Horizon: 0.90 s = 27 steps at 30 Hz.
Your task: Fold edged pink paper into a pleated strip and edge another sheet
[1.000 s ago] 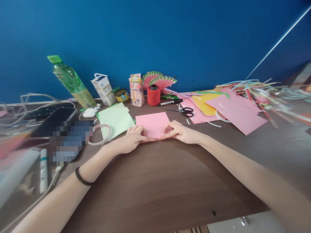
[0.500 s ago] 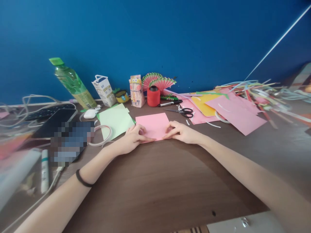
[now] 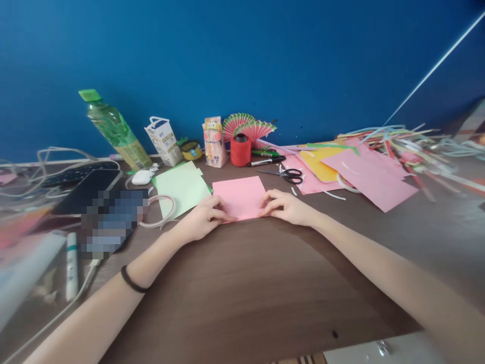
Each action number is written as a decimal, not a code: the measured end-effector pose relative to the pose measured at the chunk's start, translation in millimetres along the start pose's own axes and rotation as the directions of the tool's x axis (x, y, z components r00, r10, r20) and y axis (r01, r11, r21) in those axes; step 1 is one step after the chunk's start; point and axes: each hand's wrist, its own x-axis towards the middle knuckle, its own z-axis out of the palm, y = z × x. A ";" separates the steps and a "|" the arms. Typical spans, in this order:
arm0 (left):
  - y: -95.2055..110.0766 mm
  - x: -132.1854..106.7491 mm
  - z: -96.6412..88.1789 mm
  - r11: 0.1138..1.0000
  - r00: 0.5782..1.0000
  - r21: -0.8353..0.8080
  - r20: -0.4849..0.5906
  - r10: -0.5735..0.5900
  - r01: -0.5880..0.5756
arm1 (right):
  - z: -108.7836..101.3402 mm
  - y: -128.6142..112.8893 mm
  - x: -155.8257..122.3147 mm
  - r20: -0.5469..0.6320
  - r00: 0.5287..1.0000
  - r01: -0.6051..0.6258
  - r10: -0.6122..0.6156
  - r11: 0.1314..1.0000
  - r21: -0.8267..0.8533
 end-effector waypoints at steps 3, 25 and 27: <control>1.5 -1.5 2.0 1.000 0.999 -0.011 -0.050 0.016 -0.016 | 0.8 -0.2 -1.1 -0.012 1.000 -0.003 0.003 1.000 0.010; 6.5 -2.5 -2.9 0.916 0.990 0.388 -0.046 0.132 -0.104 | 1.8 -6.4 0.1 -0.068 0.997 0.031 -0.038 0.995 -0.096; 4.6 -2.4 -0.3 0.878 0.982 0.466 -0.088 0.170 -0.110 | 3.8 -4.9 0.1 -0.102 0.991 0.070 -0.088 0.984 -0.163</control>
